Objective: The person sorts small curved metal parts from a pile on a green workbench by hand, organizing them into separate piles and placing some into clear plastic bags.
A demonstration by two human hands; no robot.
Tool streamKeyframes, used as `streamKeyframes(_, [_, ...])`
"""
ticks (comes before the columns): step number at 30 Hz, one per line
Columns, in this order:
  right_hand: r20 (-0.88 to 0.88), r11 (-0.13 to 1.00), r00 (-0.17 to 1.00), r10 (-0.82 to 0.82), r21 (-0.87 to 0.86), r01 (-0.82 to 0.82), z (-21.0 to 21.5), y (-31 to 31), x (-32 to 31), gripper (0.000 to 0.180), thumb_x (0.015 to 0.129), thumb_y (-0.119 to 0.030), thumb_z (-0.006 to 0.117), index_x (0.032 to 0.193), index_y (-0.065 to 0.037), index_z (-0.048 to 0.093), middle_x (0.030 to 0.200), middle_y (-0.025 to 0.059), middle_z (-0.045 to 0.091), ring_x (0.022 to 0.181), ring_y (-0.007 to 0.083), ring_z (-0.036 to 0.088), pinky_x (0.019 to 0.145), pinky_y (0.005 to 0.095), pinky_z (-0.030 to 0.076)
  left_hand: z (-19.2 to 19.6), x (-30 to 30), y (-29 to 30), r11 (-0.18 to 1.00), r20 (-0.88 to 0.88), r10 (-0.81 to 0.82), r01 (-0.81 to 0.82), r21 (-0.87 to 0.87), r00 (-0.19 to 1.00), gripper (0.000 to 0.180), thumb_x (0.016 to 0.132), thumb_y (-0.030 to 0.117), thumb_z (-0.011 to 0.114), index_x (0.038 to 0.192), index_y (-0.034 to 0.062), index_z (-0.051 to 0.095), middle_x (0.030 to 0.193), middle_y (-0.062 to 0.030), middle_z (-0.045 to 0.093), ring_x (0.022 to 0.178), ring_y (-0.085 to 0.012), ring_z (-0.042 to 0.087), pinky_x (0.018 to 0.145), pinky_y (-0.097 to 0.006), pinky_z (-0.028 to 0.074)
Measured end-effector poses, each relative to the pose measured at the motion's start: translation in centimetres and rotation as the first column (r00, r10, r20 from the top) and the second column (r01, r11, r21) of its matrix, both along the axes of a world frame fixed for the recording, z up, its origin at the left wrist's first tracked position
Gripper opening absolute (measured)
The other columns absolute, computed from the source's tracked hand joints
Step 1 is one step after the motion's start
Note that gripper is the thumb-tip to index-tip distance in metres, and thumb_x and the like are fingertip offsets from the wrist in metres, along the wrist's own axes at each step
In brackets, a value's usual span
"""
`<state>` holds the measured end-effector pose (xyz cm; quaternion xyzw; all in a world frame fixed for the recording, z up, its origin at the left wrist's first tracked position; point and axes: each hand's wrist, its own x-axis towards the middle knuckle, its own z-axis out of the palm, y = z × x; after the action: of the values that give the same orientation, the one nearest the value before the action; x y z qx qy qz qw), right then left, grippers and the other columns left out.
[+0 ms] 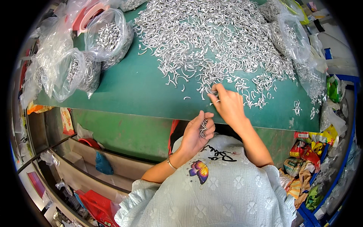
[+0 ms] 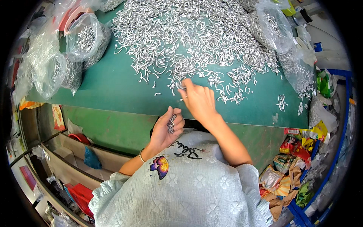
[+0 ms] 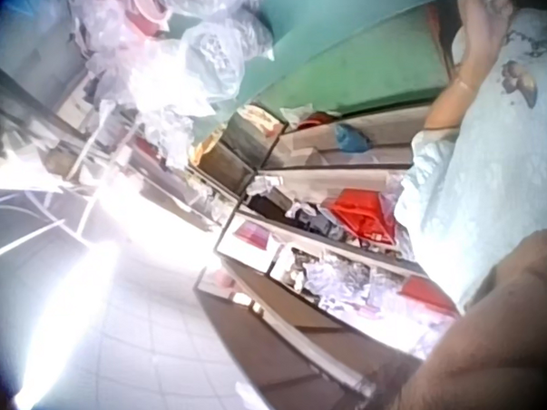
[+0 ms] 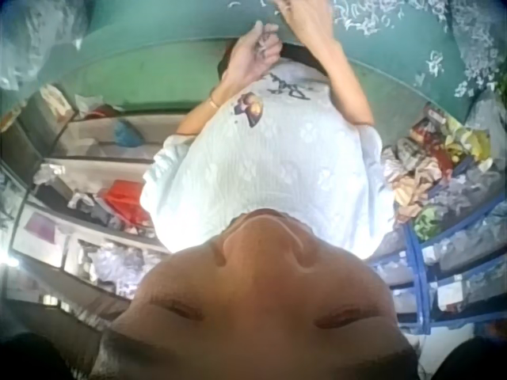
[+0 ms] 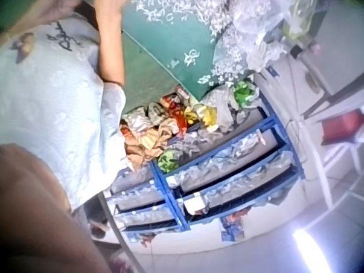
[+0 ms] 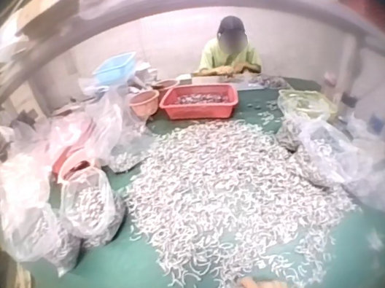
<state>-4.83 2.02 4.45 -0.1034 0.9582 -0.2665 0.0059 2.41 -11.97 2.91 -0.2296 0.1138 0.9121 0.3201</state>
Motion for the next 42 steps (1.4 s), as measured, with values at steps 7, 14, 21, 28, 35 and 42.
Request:
streamKeyframes(7, [0.127,0.974,0.973,-0.193,-0.093,0.205,1.7,3.8,-0.1,0.017,0.077,-0.02,0.068,0.082,-0.008,0.058,0.048,0.0095,0.048,0.042,0.0261,0.048,0.042,0.0368,0.036,1.2,0.0,0.3,0.978,0.035,0.026,-0.018,-0.206,0.999,0.033,0.096,0.034,0.041,0.089,0.0048,0.055,0.064,0.0002,0.036,0.059,-0.0127,0.036,0.05,-0.025,0.033])
streamKeyframes(14, [0.316,0.73,0.947,0.054,-0.659,0.178,0.2,0.6,-0.1,0.049,0.091,-0.042,0.045,0.062,-0.003,0.05,0.045,-0.0017,0.033,0.039,0.009,0.03,0.038,0.0258,0.023,0.2,0.3,-0.2,0.999,-0.034,0.021,-0.02,0.031,0.999,0.043,0.097,0.039,0.033,0.07,0.0077,0.047,0.06,0.0001,0.03,0.055,-0.0122,0.03,0.048,-0.024,0.028])
streamKeyframes(21, [0.312,-0.432,0.619,0.721,-0.496,0.754,0.5,3.4,-1.0,0.037,0.099,-0.029,0.026,0.097,0.001,0.047,0.068,-0.0001,0.037,0.046,0.0078,0.031,0.038,0.0221,0.022,0.7,0.2,-0.2,0.997,0.038,-0.027,0.03,-0.066,0.999,0.04,0.097,0.036,0.036,0.077,0.006,0.053,0.06,-0.0007,0.034,0.055,-0.0124,0.034,0.048,-0.024,0.03])
streamKeyframes(28, [0.333,-0.766,0.708,0.623,0.08,0.638,1.7,4.8,0.5,0.037,0.092,0.002,0.032,0.129,0.006,0.031,0.099,0.008,0.041,0.053,0.009,0.035,0.039,0.0224,0.027,0.4,0.4,-0.2,0.998,0.045,-0.042,0.044,-0.053,0.998,0.038,0.096,0.034,0.038,0.079,0.0057,0.056,0.061,-0.0007,0.036,0.056,-0.012,0.034,0.049,-0.024,0.031])
streamKeyframes(35, [0.457,-0.489,0.865,0.207,-0.718,0.496,1.9,13.1,3.5,0.028,0.096,-0.03,0.043,0.088,-0.004,0.051,0.059,-0.0032,0.033,0.045,0.0088,0.028,0.039,0.0218,0.027,-0.5,0.3,-0.1,0.997,0.038,-0.026,0.023,0.08,0.999,0.034,0.094,0.034,0.043,0.08,0.0051,0.055,0.062,-0.0013,0.039,0.057,-0.0117,0.036,0.048,-0.024,0.029])
streamKeyframes(42, [-0.398,0.707,0.641,-0.656,-0.025,0.707,-1.0,27.9,4.5,0.017,0.084,-0.018,0.062,0.081,-0.003,0.055,0.074,0.0055,0.052,0.065,0.0187,0.05,0.059,0.028,0.04,-0.3,-0.1,0.7,0.997,0.002,-0.077,0.077,0.02,0.997,0.032,0.095,0.031,0.042,0.08,0.0059,0.055,0.064,-0.0015,0.039,0.058,-0.0117,0.035,0.049,-0.024,0.03])
